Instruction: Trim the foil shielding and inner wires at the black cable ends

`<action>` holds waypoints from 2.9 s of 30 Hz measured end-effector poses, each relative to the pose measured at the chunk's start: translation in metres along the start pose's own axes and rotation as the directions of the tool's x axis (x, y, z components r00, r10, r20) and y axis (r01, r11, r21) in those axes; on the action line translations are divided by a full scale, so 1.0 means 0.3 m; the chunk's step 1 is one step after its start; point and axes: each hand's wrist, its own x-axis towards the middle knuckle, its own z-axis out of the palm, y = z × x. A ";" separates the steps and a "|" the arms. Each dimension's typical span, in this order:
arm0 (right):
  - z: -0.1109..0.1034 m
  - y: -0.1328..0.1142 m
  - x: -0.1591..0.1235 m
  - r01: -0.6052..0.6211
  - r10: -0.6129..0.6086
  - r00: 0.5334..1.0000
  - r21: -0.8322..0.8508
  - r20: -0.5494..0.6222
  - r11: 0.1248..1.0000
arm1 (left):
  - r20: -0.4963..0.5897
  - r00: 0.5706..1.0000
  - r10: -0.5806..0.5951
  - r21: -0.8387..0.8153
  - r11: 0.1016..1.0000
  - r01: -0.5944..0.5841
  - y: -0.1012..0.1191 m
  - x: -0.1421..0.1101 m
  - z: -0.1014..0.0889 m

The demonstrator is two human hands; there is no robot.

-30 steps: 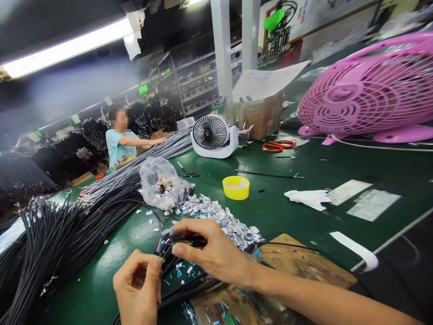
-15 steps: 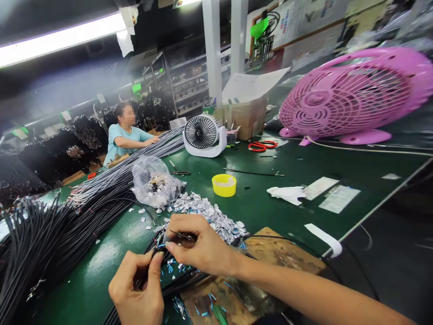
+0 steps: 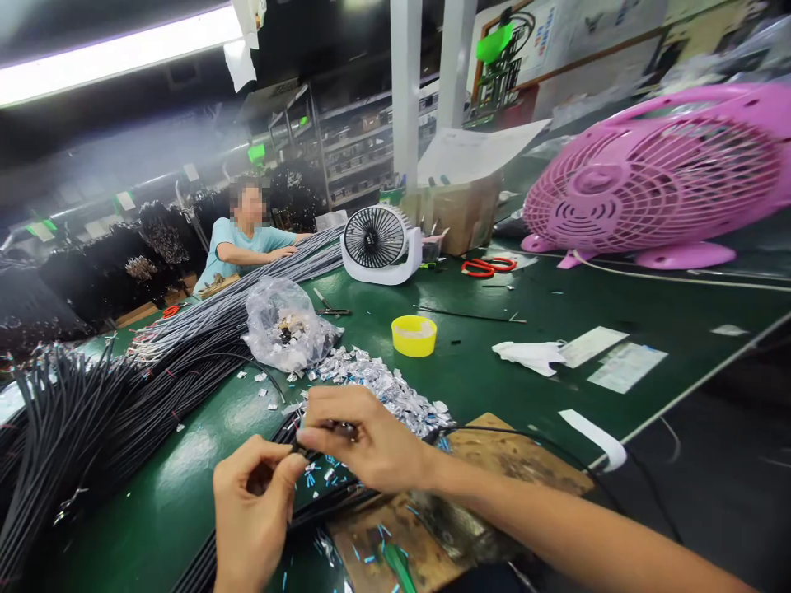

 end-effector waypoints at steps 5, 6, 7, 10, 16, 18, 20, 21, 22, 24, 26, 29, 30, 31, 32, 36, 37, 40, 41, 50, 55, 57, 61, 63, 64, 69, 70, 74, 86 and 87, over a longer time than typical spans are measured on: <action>0.018 -0.021 0.004 -0.105 0.110 0.992 0.076 -0.059 0.992 | -0.037 0.999 0.013 -0.004 1.000 -0.013 0.005 0.000 0.011; 0.024 -0.025 0.006 -0.184 0.192 0.981 0.246 -0.009 0.952 | -0.039 0.999 0.029 -0.008 1.000 -0.030 0.007 0.001 0.010; 0.028 -0.028 0.009 -0.253 0.258 0.965 0.399 0.042 0.881 | -0.045 0.998 0.045 -0.011 0.999 -0.046 0.009 0.003 0.009; 0.017 -0.031 0.021 -0.368 0.397 0.912 0.619 0.097 0.694 | -0.085 0.993 0.076 -0.012 0.997 -0.077 0.009 0.006 0.006; -0.059 -0.030 0.040 -0.214 0.498 0.751 0.554 -0.433 0.805 | -0.147 0.988 0.050 -0.004 0.999 -0.052 -0.004 0.010 0.013; -0.050 -0.027 0.036 -0.256 0.350 0.841 0.266 -0.413 0.929 | -0.144 0.989 0.044 0.001 0.999 -0.045 -0.004 0.009 0.014; -0.025 -0.022 0.029 -0.196 0.184 0.946 -0.019 -0.268 0.981 | -0.140 0.989 0.040 0.003 0.999 -0.040 -0.002 0.008 0.013; -0.013 -0.017 0.025 -0.138 0.114 0.975 -0.114 -0.191 0.984 | -0.137 0.990 0.036 0.002 0.999 -0.036 -0.001 0.007 0.013; -0.002 -0.012 0.021 -0.075 0.049 0.988 -0.180 -0.143 0.981 | -0.131 0.991 0.032 0.000 0.999 -0.032 -0.001 0.006 0.014; 0.014 0.004 0.010 0.041 -0.075 0.991 -0.287 -0.109 0.957 | -0.114 0.993 0.013 -0.006 1.000 -0.014 0.000 0.004 0.017; 0.023 0.022 -0.001 0.148 -0.211 0.972 -0.433 -0.100 0.889 | -0.095 0.995 -0.018 -0.010 1.000 0.017 -0.001 0.002 0.024; 0.024 0.039 -0.012 0.239 -0.359 0.930 -0.620 -0.074 0.747 | -0.075 0.995 -0.063 -0.014 0.998 0.062 -0.002 -0.002 0.033; 0.021 0.040 -0.012 0.247 -0.378 0.923 -0.649 -0.068 0.719 | -0.074 0.995 -0.072 -0.014 0.997 0.071 -0.001 -0.003 0.034; 0.014 0.038 -0.010 0.244 -0.390 0.917 -0.666 -0.077 0.705 | -0.077 0.994 -0.077 -0.012 0.997 0.076 0.000 -0.004 0.034; 0.006 0.034 -0.007 0.221 -0.396 0.911 -0.678 -0.112 0.701 | -0.082 0.994 -0.079 -0.009 0.997 0.078 0.001 -0.005 0.033; -0.024 0.008 0.011 -0.024 -0.315 0.836 -0.603 -0.450 0.797 | -0.115 0.991 -0.074 -0.001 0.997 0.074 0.005 -0.005 0.027; -0.025 0.003 0.013 -0.015 -0.268 0.860 -0.547 -0.434 0.837 | -0.117 0.991 -0.070 -0.002 0.998 0.070 0.004 -0.005 0.026; -0.011 0.002 0.015 0.049 -0.133 0.971 -0.378 -0.198 0.925 | -0.099 0.993 -0.064 -0.010 0.998 0.063 0.001 -0.003 0.027; -0.004 0.005 0.014 0.036 -0.084 0.986 -0.315 -0.142 0.948 | -0.087 0.994 -0.065 -0.014 0.998 0.064 0.000 -0.001 0.027; 0.013 0.029 0.004 0.058 -0.081 0.994 -0.259 -0.076 0.964 | -0.040 0.996 -0.082 -0.039 0.996 0.080 0.011 -0.005 0.029; -0.039 0.034 0.020 0.206 -0.401 0.895 -0.617 -0.195 0.760 | -0.022 0.993 -0.117 -0.044 0.992 0.116 0.010 -0.021 0.026; -0.054 0.033 0.030 0.028 -0.313 0.856 -0.566 -0.412 0.824 | -0.021 0.992 -0.123 -0.050 0.991 0.122 0.008 -0.021 0.021; -0.036 0.030 0.032 0.066 -0.140 0.972 -0.349 -0.191 0.935 | -0.033 0.995 -0.099 -0.044 0.994 0.097 -0.001 -0.014 0.015; -0.018 0.029 0.026 0.084 -0.098 0.994 -0.244 -0.048 0.966 | -0.026 0.995 -0.097 -0.041 0.994 0.096 -0.006 -0.012 0.015; -0.010 0.029 0.024 0.049 -0.054 0.998 -0.181 -0.023 0.982 | -0.017 0.995 -0.100 -0.043 0.994 0.099 -0.009 -0.010 0.015; 0.009 0.025 0.021 -0.373 0.370 0.927 0.273 0.061 0.887 | 0.039 0.996 -0.084 -0.045 0.995 0.085 -0.010 -0.004 0.015; 0.011 0.023 0.021 -0.420 0.422 0.904 0.329 0.070 0.846 | 0.044 0.996 -0.073 -0.038 0.996 0.074 -0.007 -0.002 0.015; 0.017 0.010 0.024 -0.461 0.495 0.868 0.442 0.044 0.769 | 0.063 0.997 -0.031 -0.016 0.999 0.033 0.006 0.000 0.012; -0.028 -0.020 0.052 -0.357 0.492 0.840 0.451 -0.227 0.818 | 0.020 1.000 -0.023 -0.037 0.999 0.023 -0.023 0.001 -0.004; -0.022 -0.022 0.046 -0.359 0.464 0.861 0.397 -0.209 0.845 | -0.003 1.000 -0.009 -0.028 1.000 0.009 -0.023 0.001 -0.005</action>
